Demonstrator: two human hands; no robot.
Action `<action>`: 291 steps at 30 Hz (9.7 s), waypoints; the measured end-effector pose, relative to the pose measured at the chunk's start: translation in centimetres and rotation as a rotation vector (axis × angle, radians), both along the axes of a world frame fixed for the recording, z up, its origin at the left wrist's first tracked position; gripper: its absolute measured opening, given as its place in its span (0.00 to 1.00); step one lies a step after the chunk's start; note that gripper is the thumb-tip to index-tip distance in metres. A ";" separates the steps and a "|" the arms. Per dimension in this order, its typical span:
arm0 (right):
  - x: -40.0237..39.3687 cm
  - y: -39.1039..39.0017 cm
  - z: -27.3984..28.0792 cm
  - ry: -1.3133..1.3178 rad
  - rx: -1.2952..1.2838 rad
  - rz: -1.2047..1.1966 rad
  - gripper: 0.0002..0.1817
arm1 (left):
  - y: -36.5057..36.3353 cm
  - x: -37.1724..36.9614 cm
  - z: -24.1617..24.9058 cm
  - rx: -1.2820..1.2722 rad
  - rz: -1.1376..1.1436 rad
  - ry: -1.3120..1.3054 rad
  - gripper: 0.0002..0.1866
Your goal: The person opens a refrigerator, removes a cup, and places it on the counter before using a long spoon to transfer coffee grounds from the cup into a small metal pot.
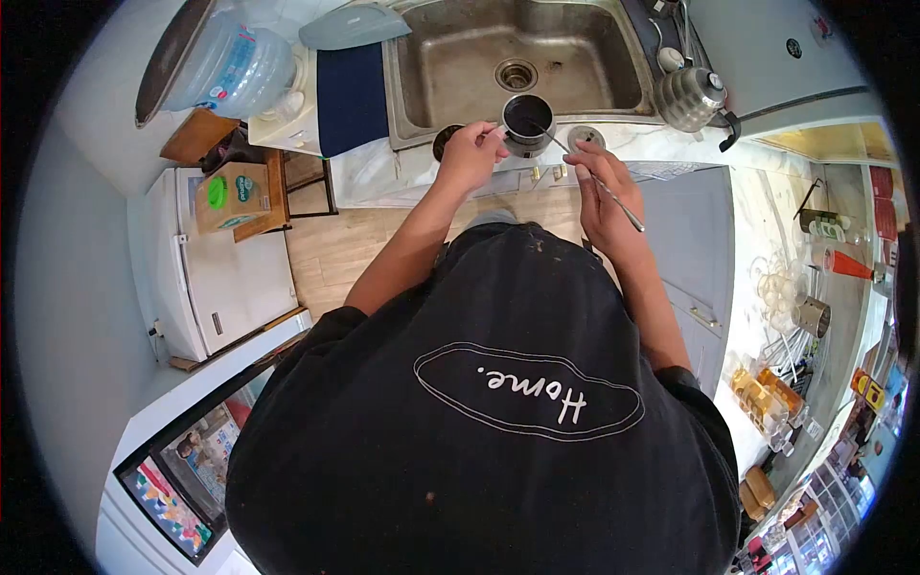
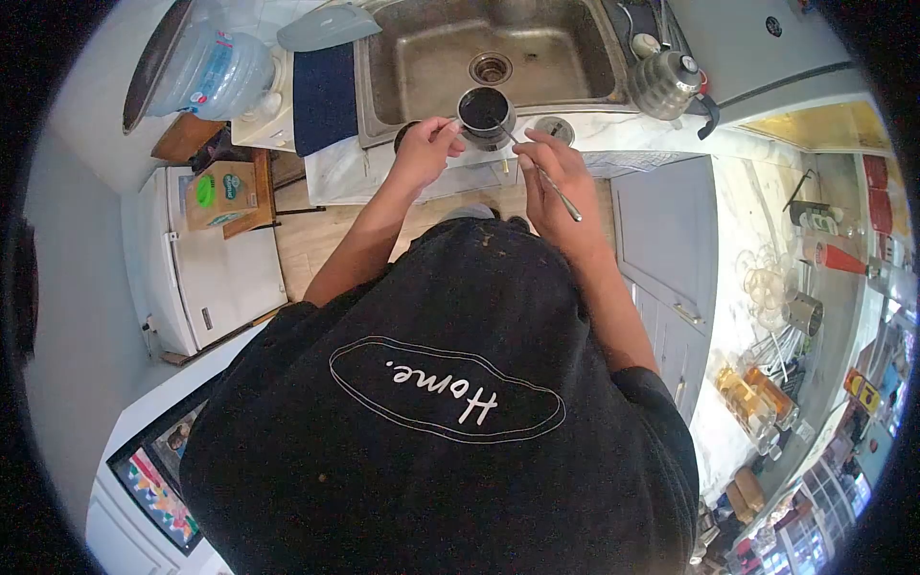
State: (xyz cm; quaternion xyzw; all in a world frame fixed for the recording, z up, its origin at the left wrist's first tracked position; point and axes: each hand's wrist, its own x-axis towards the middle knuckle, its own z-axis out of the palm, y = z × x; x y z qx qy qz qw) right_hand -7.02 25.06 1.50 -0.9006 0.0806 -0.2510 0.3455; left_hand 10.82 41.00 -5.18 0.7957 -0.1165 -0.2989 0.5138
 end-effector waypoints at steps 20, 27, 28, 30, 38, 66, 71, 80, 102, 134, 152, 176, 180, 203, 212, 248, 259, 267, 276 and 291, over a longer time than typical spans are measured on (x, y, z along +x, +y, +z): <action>0.1 0.1 -0.2 -0.020 0.026 0.010 0.07 | 0.0 0.2 -0.6 0.016 -0.017 -0.023 0.15; 0.2 0.1 0.1 -0.010 0.002 0.020 0.07 | 0.0 0.5 -1.1 0.008 -0.051 -0.007 0.16; 0.2 0.2 0.1 -0.012 0.002 0.017 0.07 | 0.0 0.5 -1.1 0.004 -0.050 -0.009 0.16; 0.2 0.2 0.0 -0.015 0.003 0.012 0.07 | 0.0 0.4 -0.9 0.002 -0.050 0.005 0.15; 0.4 0.1 0.1 -0.038 -0.022 0.017 0.06 | 0.0 0.3 -0.6 0.002 -0.041 0.003 0.15; 1.6 0.5 1.0 -0.013 -0.028 -0.048 0.05 | 0.1 1.7 -1.3 -0.034 -0.108 0.090 0.16; 2.0 1.0 1.6 0.016 -0.013 -0.058 0.05 | 0.1 2.3 -0.3 0.006 -0.175 0.139 0.15; 1.7 1.9 1.5 0.047 0.006 -0.124 0.06 | 0.2 2.7 -0.1 0.032 -0.241 0.167 0.16; 1.8 5.0 1.8 0.082 -0.023 -0.233 0.07 | 0.3 3.3 -0.1 0.005 -0.312 0.249 0.17; 1.4 6.0 1.8 0.079 0.005 -0.259 0.07 | 0.2 3.4 0.6 -0.012 -0.323 0.263 0.17; 1.3 5.8 2.0 0.088 -0.016 -0.241 0.08 | 0.0 3.2 1.0 -0.023 -0.294 0.258 0.17; 1.1 6.0 2.1 0.075 0.022 -0.263 0.07 | 0.1 2.9 1.5 -0.016 -0.294 0.250 0.17; 1.2 6.1 2.2 0.089 0.033 -0.277 0.07 | 0.1 3.0 1.4 -0.013 -0.304 0.242 0.17; 1.4 6.1 2.0 0.058 0.045 -0.283 0.07 | 0.3 3.5 1.7 -0.010 -0.299 0.261 0.18; 1.5 6.2 2.1 0.033 0.066 -0.291 0.06 | 0.4 3.7 1.7 0.003 -0.334 0.259 0.17; 0.8 6.5 2.7 0.023 0.073 -0.332 0.07 | 1.2 4.3 2.1 -0.034 -0.481 0.210 0.15; 0.9 6.6 2.6 0.037 0.051 -0.327 0.07 | 1.0 5.0 1.4 -0.088 -0.488 0.204 0.15; 1.2 5.8 4.1 0.043 0.039 -0.335 0.08 | 0.6 6.3 2.6 -0.065 -0.520 0.224 0.15; 1.2 6.2 3.7 0.046 0.051 -0.331 0.08 | 0.7 4.8 1.9 -0.139 -0.433 0.181 0.16; 1.3 6.4 2.7 0.024 0.043 -0.286 0.07 | 0.7 3.6 2.4 -0.028 -0.381 0.125 0.17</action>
